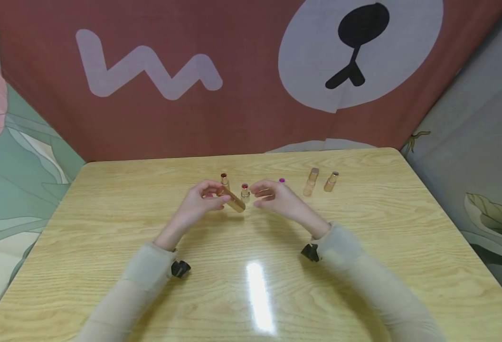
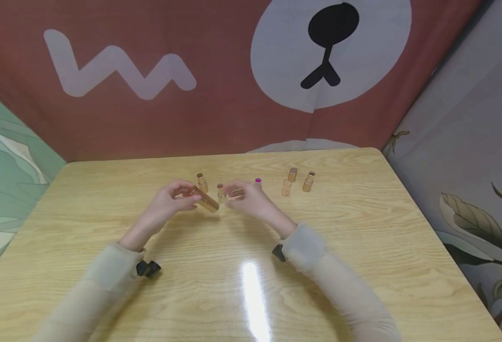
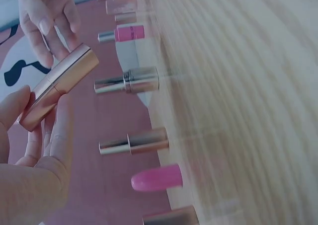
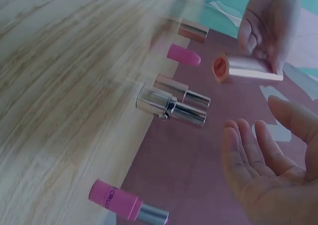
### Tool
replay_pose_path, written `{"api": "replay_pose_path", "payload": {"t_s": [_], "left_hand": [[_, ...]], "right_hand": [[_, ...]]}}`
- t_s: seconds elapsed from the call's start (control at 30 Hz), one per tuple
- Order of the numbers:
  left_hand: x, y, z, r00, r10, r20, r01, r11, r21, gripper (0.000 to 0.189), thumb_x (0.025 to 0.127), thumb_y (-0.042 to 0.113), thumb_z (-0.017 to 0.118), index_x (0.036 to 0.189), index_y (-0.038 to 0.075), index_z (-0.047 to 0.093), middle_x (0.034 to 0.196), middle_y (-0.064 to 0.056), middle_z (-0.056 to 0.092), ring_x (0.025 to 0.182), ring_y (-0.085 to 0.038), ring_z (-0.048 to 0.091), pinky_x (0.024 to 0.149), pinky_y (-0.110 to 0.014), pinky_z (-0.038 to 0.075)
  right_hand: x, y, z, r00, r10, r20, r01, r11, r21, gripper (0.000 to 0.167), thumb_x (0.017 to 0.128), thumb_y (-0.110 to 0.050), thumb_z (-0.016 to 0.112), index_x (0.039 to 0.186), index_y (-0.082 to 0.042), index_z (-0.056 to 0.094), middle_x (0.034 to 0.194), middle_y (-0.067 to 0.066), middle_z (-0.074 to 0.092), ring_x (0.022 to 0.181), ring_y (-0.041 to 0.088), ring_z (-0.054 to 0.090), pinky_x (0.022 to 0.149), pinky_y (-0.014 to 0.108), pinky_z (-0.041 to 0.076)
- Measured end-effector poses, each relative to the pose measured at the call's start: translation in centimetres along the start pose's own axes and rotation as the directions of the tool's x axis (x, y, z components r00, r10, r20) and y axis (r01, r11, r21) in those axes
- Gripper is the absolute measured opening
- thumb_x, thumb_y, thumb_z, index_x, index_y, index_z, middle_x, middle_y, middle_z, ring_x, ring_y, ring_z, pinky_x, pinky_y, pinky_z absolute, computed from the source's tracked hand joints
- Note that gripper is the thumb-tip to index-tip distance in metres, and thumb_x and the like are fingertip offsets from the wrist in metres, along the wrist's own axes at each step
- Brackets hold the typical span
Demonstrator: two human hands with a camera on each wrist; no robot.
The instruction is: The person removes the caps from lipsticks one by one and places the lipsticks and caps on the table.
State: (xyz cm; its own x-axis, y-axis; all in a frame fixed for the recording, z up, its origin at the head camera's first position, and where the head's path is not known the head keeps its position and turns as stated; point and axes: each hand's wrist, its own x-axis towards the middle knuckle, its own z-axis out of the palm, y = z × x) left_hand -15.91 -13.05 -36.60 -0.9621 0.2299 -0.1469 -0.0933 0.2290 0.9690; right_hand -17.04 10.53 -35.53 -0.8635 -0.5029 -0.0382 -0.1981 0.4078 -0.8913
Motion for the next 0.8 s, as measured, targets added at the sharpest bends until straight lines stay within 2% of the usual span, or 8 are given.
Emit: {"api": "replay_pose_path", "payload": {"t_s": [0.13, 0.27, 0.47, 0.63, 0.8], "left_hand": [[0.0, 0.2, 0.6, 1.000, -0.011, -0.007, 0.011, 1.000, -0.011, 0.039, 0.089, 0.013, 0.068, 0.122, -0.001, 0.053, 0.115, -0.012, 0.059, 0.091, -0.019, 0.063, 0.089, -0.045, 0.055], [-0.2, 0.4, 1.1, 1.000, -0.017, -0.003, 0.017, 0.999, -0.040, 0.039, 0.090, 0.012, 0.067, 0.124, -0.001, 0.052, 0.120, -0.015, 0.058, 0.098, -0.029, 0.066, 0.091, -0.046, 0.054], [-0.1, 0.7, 1.7, 1.000, -0.015, 0.004, 0.015, 0.998, -0.064, 0.040, 0.090, 0.010, 0.065, 0.125, -0.002, 0.050, 0.123, -0.018, 0.056, 0.092, -0.018, 0.067, 0.090, -0.045, 0.055], [-0.2, 0.9, 2.0, 1.000, -0.019, -0.003, 0.019, 0.997, -0.069, 0.040, 0.090, 0.011, 0.066, 0.125, -0.001, 0.050, 0.123, -0.017, 0.056, 0.090, -0.012, 0.065, 0.090, -0.045, 0.055], [-0.1, 0.7, 2.1, 1.000, 0.009, -0.009, -0.010, 0.997, -0.076, 0.038, 0.091, 0.011, 0.065, 0.123, -0.001, 0.049, 0.120, -0.017, 0.058, 0.091, -0.015, 0.067, 0.089, -0.046, 0.055]], "right_hand": [[0.2, 0.0, 0.6, 1.000, -0.023, -0.002, 0.023, 1.000, -0.014, 0.038, 0.087, 0.000, 0.064, 0.123, 0.007, 0.056, 0.125, 0.025, 0.059, 0.117, 0.041, 0.057, 0.098, 0.041, 0.051], [0.5, 0.1, 1.2, 1.000, -0.008, 0.000, 0.008, 1.000, -0.023, 0.037, 0.087, -0.002, 0.066, 0.122, 0.005, 0.058, 0.126, 0.023, 0.060, 0.116, 0.039, 0.058, 0.096, 0.039, 0.053], [0.6, -0.1, 1.8, 1.000, 0.017, 0.001, -0.017, 0.999, -0.042, 0.036, 0.087, -0.006, 0.068, 0.121, 0.004, 0.059, 0.123, 0.021, 0.062, 0.112, 0.036, 0.062, 0.093, 0.036, 0.054], [0.7, 0.1, 1.9, 1.000, 0.003, 0.009, -0.003, 0.999, -0.047, 0.036, 0.087, -0.006, 0.067, 0.121, 0.002, 0.060, 0.117, 0.020, 0.065, 0.109, 0.033, 0.063, 0.094, 0.036, 0.054], [0.7, 0.1, 1.8, 1.000, -0.011, 0.007, 0.011, 0.998, -0.069, 0.035, 0.087, -0.007, 0.067, 0.120, 0.002, 0.060, 0.113, 0.019, 0.067, 0.104, 0.031, 0.065, 0.092, 0.035, 0.055]]}}
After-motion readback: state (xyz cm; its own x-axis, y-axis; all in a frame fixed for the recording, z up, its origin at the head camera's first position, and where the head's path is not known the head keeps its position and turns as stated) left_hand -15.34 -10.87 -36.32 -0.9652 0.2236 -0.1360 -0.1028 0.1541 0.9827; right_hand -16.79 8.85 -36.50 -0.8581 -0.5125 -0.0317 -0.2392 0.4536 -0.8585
